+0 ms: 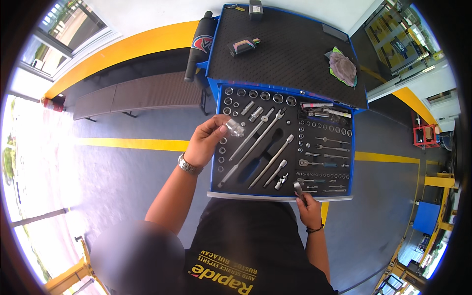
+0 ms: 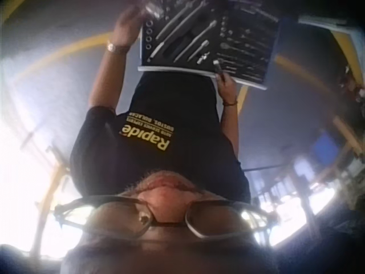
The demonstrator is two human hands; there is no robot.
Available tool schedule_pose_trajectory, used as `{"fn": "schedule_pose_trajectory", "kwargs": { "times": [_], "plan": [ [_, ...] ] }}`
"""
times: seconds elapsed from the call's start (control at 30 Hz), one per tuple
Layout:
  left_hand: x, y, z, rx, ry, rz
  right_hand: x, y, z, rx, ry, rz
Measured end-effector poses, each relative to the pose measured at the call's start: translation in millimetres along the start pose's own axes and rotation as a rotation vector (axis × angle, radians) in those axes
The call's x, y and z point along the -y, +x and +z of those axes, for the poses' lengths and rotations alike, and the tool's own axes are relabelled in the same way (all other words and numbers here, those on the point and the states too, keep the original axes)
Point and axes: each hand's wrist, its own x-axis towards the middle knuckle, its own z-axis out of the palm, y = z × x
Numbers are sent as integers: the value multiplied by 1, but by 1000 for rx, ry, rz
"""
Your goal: The person selects a socket and wrench from a tool chest, then walks through a garage to a blue motorcycle. They use the tools to loosen and remove a bolt from the motorcycle's undercarriage, then place the bolt on a nearby workbench.
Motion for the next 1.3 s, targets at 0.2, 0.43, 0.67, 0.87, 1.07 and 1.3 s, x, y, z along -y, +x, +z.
{"fn": "schedule_pose_trajectory", "kwargs": {
  "times": [0.2,0.43,0.67,0.87,1.07,1.3],
  "plan": [
    [-15,-16,21,170,-316,98,2,5,-10,106,0,10],
    [-14,-27,35,275,-519,133,-2,9,-14,175,35,70],
    [-4,-16,19,169,-297,122,1,13,-17,179,68,44],
    [20,2,-20,-490,-641,-107,11,17,-22,226,141,181],
    [33,-19,-40,-501,189,-222,6,14,-21,203,29,60],
    [55,-29,-15,-144,1419,-143,11,21,-26,266,110,119]
  ]
}}
